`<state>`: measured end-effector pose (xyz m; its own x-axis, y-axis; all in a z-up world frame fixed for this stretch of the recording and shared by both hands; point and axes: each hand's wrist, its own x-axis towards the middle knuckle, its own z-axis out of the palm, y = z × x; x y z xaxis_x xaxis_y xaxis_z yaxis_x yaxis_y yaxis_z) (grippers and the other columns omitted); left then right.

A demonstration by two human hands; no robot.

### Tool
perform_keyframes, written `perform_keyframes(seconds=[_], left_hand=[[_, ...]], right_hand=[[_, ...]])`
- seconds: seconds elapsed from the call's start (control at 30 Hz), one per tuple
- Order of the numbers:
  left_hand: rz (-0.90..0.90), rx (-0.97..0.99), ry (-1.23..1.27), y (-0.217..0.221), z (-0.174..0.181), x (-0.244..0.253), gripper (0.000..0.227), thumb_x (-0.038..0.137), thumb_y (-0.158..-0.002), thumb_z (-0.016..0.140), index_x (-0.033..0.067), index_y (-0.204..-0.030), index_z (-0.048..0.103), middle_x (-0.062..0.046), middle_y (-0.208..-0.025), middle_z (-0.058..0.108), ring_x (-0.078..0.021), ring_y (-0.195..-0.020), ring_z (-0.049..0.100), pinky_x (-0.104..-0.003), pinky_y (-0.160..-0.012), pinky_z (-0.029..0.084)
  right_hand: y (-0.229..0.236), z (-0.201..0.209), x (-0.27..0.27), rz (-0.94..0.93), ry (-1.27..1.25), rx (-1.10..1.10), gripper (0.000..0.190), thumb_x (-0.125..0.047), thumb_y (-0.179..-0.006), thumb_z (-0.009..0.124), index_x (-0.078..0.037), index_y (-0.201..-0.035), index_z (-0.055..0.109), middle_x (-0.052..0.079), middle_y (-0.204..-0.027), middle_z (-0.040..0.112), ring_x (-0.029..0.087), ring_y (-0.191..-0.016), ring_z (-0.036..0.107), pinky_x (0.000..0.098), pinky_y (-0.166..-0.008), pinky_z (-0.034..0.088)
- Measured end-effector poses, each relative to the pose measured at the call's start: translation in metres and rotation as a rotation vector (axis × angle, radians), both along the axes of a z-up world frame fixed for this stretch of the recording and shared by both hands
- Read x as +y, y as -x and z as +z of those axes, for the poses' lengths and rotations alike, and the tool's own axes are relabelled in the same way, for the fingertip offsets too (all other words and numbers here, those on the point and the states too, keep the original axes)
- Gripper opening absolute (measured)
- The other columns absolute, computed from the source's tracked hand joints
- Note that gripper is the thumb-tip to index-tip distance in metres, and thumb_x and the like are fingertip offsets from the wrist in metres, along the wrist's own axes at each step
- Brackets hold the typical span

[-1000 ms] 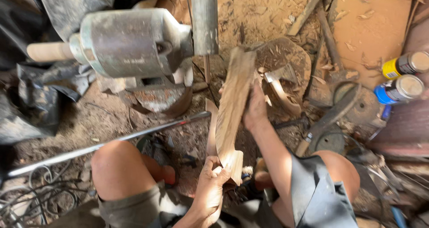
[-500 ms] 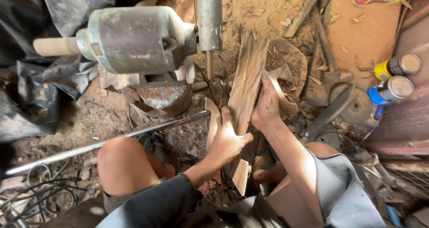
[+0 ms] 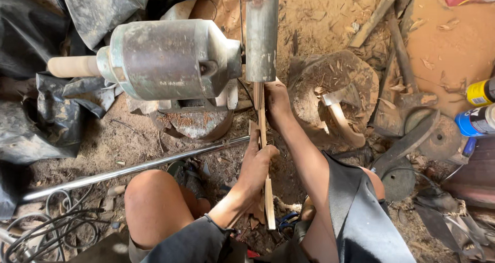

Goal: The person uses a bench grinder to shape a thin piece of wood, holding it with both hands and repeatedly pressing it against the rotating wheel. The person rotates and repositions the wood to smooth different edges and surfaces.

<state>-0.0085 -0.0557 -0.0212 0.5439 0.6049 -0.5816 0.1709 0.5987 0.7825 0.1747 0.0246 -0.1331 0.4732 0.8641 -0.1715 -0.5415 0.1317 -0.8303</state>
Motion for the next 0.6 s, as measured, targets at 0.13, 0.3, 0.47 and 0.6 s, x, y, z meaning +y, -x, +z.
perform_keyframes(seconds=[0.13,0.3,0.47,0.6], left_hand=[[-0.027,0.089,-0.102,0.001,0.023,-0.002,0.099,0.029,-0.077,0.060,0.0029,-0.162,0.015,-0.019,-0.165,0.027,-0.0268,-0.149,0.030,-0.037,-0.119,0.027],[0.015,0.029,-0.015,0.011,0.038,-0.022,0.101,0.028,-0.072,0.061,0.0037,-0.161,0.019,-0.022,-0.152,0.042,-0.0301,-0.134,0.046,-0.039,-0.110,0.039],[0.026,0.134,0.047,0.035,0.039,-0.056,0.100,0.028,-0.067,0.063,0.0114,-0.159,0.026,-0.013,-0.136,0.051,-0.0284,-0.103,0.052,-0.039,-0.083,0.046],[0.043,0.071,-0.101,0.050,0.041,-0.081,0.102,0.032,-0.073,0.070,0.0071,-0.161,0.025,-0.016,-0.139,0.049,-0.0213,-0.115,0.056,-0.033,-0.088,0.048]], right_hand=[[0.008,0.004,-0.006,0.041,-0.029,-0.275,0.034,-0.026,-0.112,0.050,0.001,-0.100,0.068,0.007,-0.084,0.065,0.015,-0.069,0.062,0.0318,-0.060,0.052],[0.023,0.026,-0.027,-0.010,0.132,-0.217,0.048,-0.042,-0.110,0.050,0.000,-0.127,0.065,0.008,-0.096,0.067,0.014,-0.084,0.059,0.0288,-0.076,0.050],[0.048,0.061,-0.062,0.023,0.064,-0.331,0.064,-0.046,-0.107,0.050,-0.002,-0.153,0.049,0.013,-0.142,0.063,0.019,-0.129,0.054,0.0316,-0.112,0.040],[0.064,0.088,-0.095,0.083,0.100,-0.306,0.063,-0.042,-0.105,0.050,-0.007,-0.157,0.040,0.012,-0.159,0.048,0.023,-0.149,0.040,0.0365,-0.123,0.028]])
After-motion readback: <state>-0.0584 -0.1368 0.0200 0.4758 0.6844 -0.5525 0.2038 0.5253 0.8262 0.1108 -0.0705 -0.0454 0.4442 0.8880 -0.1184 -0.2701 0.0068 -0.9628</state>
